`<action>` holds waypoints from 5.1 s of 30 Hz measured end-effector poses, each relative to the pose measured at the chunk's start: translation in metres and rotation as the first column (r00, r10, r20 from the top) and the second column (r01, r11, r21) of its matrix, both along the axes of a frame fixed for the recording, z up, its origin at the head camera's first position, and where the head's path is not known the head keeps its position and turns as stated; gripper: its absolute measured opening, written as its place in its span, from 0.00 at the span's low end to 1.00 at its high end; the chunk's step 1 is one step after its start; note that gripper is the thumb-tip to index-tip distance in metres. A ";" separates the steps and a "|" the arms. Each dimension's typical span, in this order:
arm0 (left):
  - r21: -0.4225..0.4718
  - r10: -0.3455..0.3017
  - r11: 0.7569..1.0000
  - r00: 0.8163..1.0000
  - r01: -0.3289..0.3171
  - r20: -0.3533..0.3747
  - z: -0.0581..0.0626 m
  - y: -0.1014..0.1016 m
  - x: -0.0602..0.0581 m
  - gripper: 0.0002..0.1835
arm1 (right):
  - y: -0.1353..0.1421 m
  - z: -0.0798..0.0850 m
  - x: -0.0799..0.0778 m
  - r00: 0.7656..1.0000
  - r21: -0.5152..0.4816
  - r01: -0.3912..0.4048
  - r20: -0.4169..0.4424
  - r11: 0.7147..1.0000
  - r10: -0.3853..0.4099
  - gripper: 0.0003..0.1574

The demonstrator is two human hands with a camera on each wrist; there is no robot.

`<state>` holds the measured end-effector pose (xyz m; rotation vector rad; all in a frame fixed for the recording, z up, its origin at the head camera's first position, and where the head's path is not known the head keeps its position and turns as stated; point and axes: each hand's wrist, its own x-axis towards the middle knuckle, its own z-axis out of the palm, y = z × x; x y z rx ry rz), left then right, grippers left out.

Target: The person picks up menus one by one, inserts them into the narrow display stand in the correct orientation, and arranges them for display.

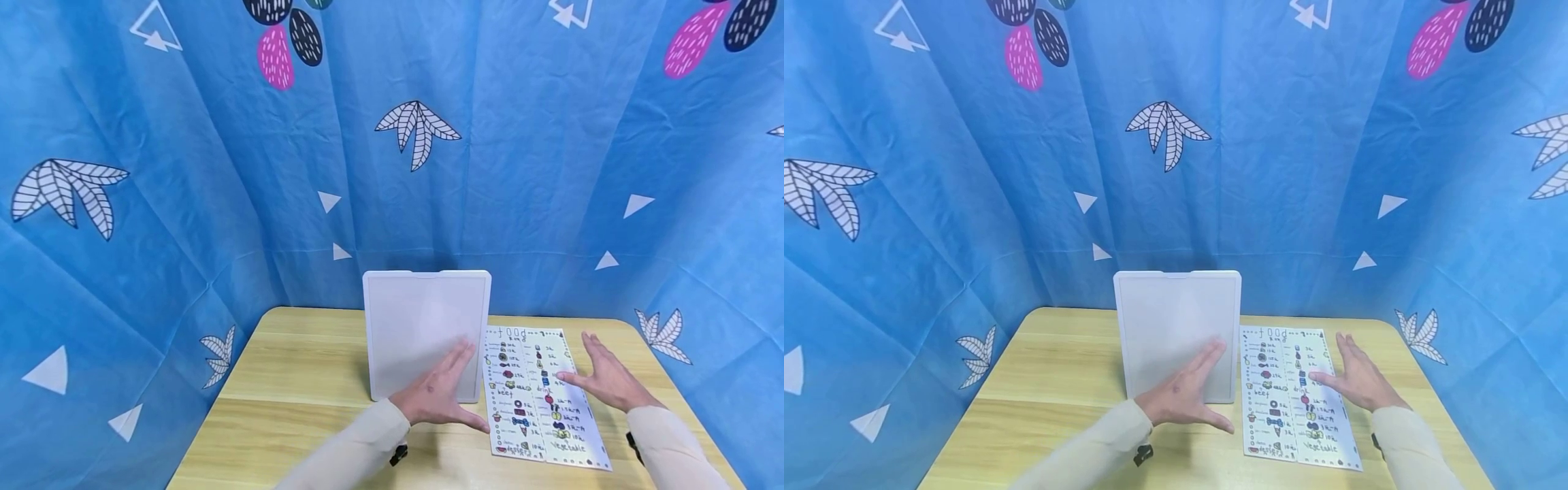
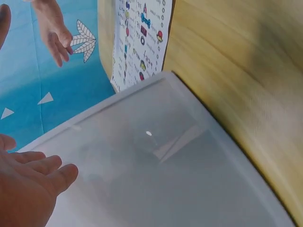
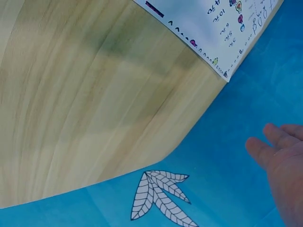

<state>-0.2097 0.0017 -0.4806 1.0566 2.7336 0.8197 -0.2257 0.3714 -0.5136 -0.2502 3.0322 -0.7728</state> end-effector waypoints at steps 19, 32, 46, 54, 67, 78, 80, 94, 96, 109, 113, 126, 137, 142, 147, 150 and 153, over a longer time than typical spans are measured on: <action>0.068 0.041 0.997 0.996 -0.046 0.079 -0.029 0.027 0.003 0.66 | -0.004 -0.015 0.001 0.993 -0.002 0.066 0.101 0.998 -0.065 0.75; 0.131 0.072 0.987 0.988 -0.089 0.134 -0.057 0.031 -0.001 0.59 | 0.000 -0.020 -0.001 0.981 -0.004 0.096 0.168 0.995 -0.094 0.73; 0.186 0.099 0.971 0.959 -0.152 0.266 -0.074 0.039 -0.001 0.58 | 0.004 -0.035 -0.002 0.974 -0.048 0.121 0.200 0.991 -0.109 0.74; 0.186 0.094 0.970 0.949 -0.155 0.302 -0.081 0.045 0.001 0.58 | 0.005 -0.038 -0.002 0.962 -0.044 0.149 0.239 0.988 -0.134 0.77; 0.156 0.107 0.976 0.961 -0.150 0.254 -0.097 0.058 0.004 0.58 | 0.009 -0.051 0.001 0.958 -0.073 0.155 0.256 0.985 -0.132 0.77; 0.173 0.190 0.948 0.914 -0.265 0.359 -0.100 0.071 0.007 0.56 | 0.006 -0.053 0.000 0.944 -0.155 0.205 0.291 0.966 -0.154 0.74; 0.217 0.215 0.920 0.882 -0.327 0.419 -0.099 0.074 0.009 0.53 | 0.006 -0.055 0.000 0.942 -0.173 0.221 0.291 0.960 -0.164 0.70; 0.398 0.323 0.746 0.813 -0.534 0.484 -0.095 0.088 0.012 0.29 | 0.009 -0.054 0.007 0.917 -0.429 0.385 0.281 0.817 -0.285 0.21; 0.419 0.340 0.732 0.821 -0.537 0.458 -0.096 0.089 0.012 0.26 | 0.010 -0.052 0.008 0.914 -0.478 0.391 0.302 0.787 -0.271 0.22; 0.472 0.403 0.550 0.714 -0.689 0.573 -0.079 0.090 0.009 0.18 | 0.024 -0.038 0.015 0.905 -0.664 0.419 0.356 0.619 -0.232 0.28; 0.434 0.351 0.602 0.710 -0.671 0.610 -0.069 0.083 0.005 0.11 | 0.026 -0.034 0.018 0.911 -0.725 0.412 0.352 0.553 -0.217 0.16; 0.436 0.304 0.677 0.765 -0.593 0.568 -0.048 0.063 -0.010 0.08 | 0.033 -0.015 0.023 0.955 -0.872 0.294 0.260 0.390 -0.139 0.08; 0.488 0.251 0.689 0.808 -0.536 0.533 -0.022 0.050 -0.019 0.04 | 0.030 0.007 0.019 0.987 -0.927 0.159 0.140 0.340 -0.081 0.11; 0.493 0.236 0.692 0.811 -0.527 0.536 -0.010 0.044 -0.021 0.04 | 0.026 0.016 0.018 0.992 -0.948 0.124 0.110 0.294 -0.064 0.13; 0.509 0.213 0.692 0.819 -0.512 0.533 -0.001 0.040 -0.023 0.03 | 0.023 0.024 0.016 0.997 -0.971 0.068 0.061 0.229 -0.038 0.15; 0.513 0.197 0.694 0.819 -0.505 0.540 0.003 0.038 -0.024 0.04 | 0.022 0.030 0.017 0.999 -0.976 0.050 0.044 0.210 -0.033 0.16; 0.523 0.181 0.695 0.823 -0.494 0.538 0.007 0.035 -0.026 0.04 | 0.021 0.035 0.017 0.999 -0.981 0.028 0.024 0.194 -0.023 0.17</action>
